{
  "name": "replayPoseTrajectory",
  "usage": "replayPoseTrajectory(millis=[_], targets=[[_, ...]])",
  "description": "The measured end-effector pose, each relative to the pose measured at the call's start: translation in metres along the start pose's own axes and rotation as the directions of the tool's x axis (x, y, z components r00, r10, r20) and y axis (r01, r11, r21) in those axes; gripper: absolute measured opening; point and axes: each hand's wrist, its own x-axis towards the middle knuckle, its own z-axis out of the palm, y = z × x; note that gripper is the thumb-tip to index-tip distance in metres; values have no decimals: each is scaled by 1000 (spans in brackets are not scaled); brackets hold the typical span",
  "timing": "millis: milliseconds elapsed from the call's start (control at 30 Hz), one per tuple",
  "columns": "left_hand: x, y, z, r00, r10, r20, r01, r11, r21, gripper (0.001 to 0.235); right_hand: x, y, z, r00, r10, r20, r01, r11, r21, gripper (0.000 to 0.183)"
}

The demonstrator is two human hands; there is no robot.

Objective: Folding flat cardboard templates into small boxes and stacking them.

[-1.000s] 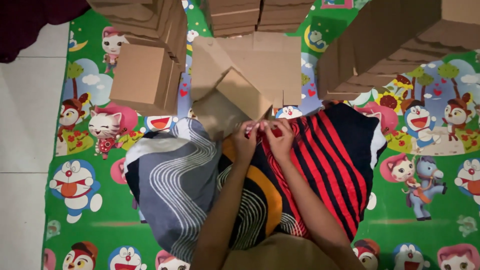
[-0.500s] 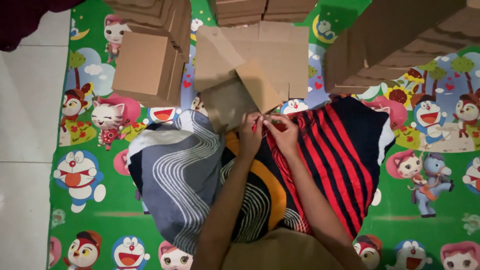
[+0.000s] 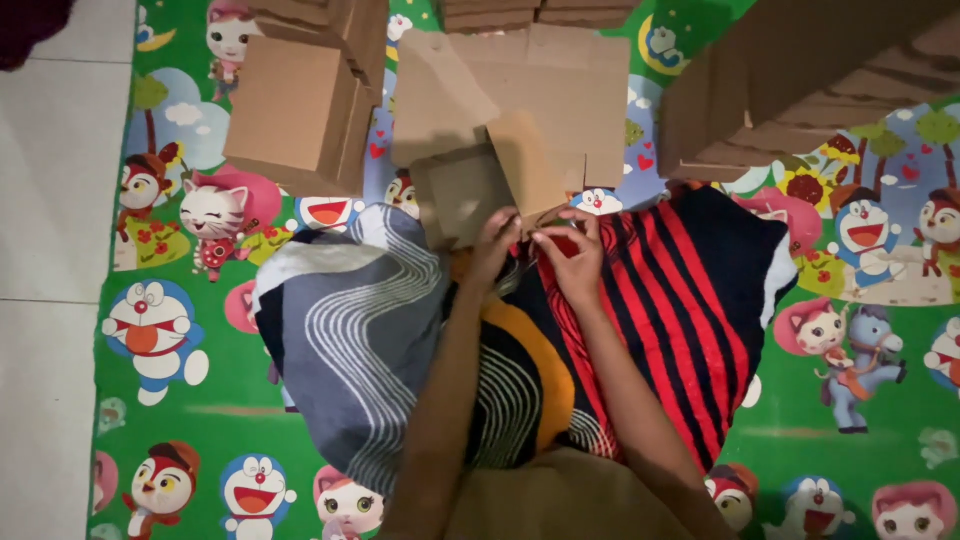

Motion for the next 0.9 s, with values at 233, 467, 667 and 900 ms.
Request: replayPoseTrajectory(millis=[233, 467, 667, 900], targets=[[-4, 5, -6, 999, -39, 31, 35, 992, 120, 43, -1, 3, 2, 1000, -10, 8, 10, 1000, -3, 16], [-23, 43, 3, 967, -127, 219, 128, 992, 11, 63, -6, 14, 2, 999, 30, -29, -28, 999, 43, 17], [-17, 33, 10, 983, -66, 173, 69, 998, -9, 43, -6, 7, 0, 998, 51, -43, -48, 997, 67, 15], [-15, 56, 17, 964, 111, 242, -120, 993, 23, 12, -5, 9, 2, 999, 17, -31, -15, 998, 67, 12]])
